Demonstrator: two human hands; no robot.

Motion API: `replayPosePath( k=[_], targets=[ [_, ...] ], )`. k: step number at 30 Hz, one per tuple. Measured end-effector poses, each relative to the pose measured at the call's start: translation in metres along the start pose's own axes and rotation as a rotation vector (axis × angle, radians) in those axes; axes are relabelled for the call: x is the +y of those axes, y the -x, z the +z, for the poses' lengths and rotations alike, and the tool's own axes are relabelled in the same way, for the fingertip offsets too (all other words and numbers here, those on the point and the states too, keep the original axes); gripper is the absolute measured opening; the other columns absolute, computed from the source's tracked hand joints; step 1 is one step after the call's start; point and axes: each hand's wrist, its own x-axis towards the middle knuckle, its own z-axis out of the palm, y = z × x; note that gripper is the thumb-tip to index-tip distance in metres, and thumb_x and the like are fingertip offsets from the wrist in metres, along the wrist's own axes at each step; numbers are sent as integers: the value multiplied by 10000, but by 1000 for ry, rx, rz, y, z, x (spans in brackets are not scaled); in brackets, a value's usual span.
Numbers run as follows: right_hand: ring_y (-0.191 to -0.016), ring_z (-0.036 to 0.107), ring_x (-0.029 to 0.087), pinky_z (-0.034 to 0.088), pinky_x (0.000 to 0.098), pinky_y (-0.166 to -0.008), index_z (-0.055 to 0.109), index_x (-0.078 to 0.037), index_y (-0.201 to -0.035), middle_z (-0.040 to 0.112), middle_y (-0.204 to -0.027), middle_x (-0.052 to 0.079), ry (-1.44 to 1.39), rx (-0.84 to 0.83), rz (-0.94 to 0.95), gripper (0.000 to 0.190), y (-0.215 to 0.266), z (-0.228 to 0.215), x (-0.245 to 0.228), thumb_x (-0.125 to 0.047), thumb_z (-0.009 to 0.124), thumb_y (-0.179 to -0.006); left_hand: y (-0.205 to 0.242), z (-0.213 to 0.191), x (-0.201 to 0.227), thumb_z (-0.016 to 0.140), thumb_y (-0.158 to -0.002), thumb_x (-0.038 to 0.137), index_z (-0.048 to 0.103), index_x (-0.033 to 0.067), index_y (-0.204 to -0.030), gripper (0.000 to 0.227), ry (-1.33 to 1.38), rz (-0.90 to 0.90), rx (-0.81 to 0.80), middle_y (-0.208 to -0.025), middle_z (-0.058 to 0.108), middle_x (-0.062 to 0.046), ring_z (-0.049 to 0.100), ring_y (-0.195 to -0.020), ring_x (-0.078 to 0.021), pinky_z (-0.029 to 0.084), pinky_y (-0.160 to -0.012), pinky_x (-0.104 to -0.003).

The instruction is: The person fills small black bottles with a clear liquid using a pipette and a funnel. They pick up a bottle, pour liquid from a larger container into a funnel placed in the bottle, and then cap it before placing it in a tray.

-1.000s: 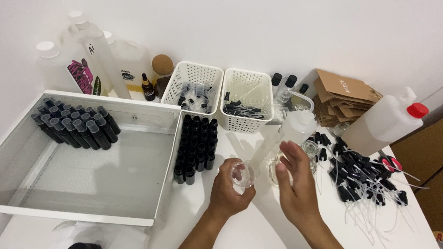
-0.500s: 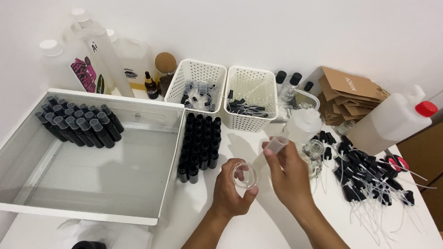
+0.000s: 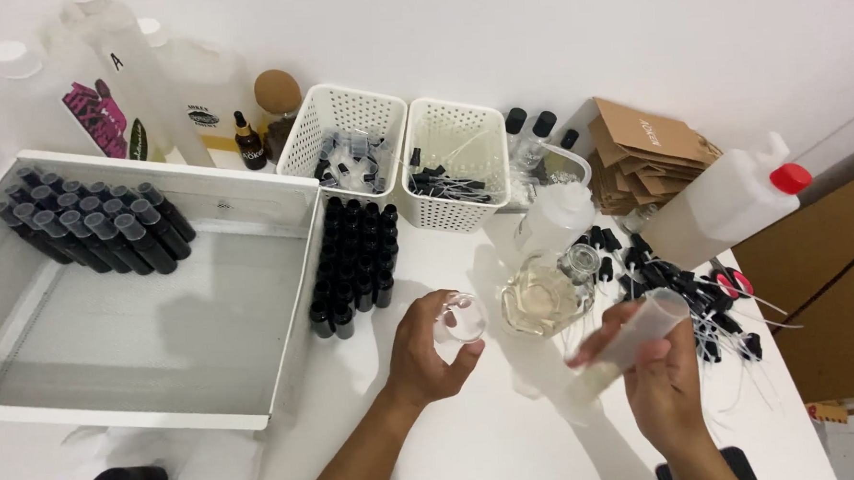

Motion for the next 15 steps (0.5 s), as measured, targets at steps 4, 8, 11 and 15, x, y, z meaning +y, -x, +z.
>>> replayPosePath(
  k=[4, 8, 11, 15],
  targets=[
    [-485, 570, 150, 485, 290, -496, 449, -119, -1213, 626, -1023, 108, 98, 0, 73, 564, 7, -13, 2, -650, 495, -1026, -1, 0, 10, 778, -826, 353, 573, 41, -1236, 554, 40, -89, -97, -968, 639, -74, 644, -862, -240, 551, -765, -357],
    [-495, 457, 106, 396, 275, -467, 575, -59, -1115, 553, -663, 30, 352, -219, 116, 512, 10, -34, 7, -544, 424, -1051, 1, 4, 22, 802, -801, 370, 582, 72, -1205, 548, 50, -103, -318, -987, 657, -57, 649, -844, -270, 542, -754, -385],
    [-464, 464, 101, 373, 272, -465, 643, -69, -1041, 519, -571, 0, 574, -330, 189, 542, 10, -55, 9, -542, 380, -1027, 4, 10, 25, 770, -811, 349, 573, 70, -1234, 544, 72, -40, -396, -1025, 703, -55, 661, -844, -294, 548, -781, -409],
    [-443, 488, 190, 372, 343, -511, 657, -193, -1105, 539, -553, -19, 981, -503, 295, 489, -2, -68, -6, -547, 343, -979, 3, 13, 26, 770, -768, 326, 553, 56, -1198, 552, 57, 2, -447, -894, 690, -85, 636, -742, -310, 529, -695, -420]
  ],
)
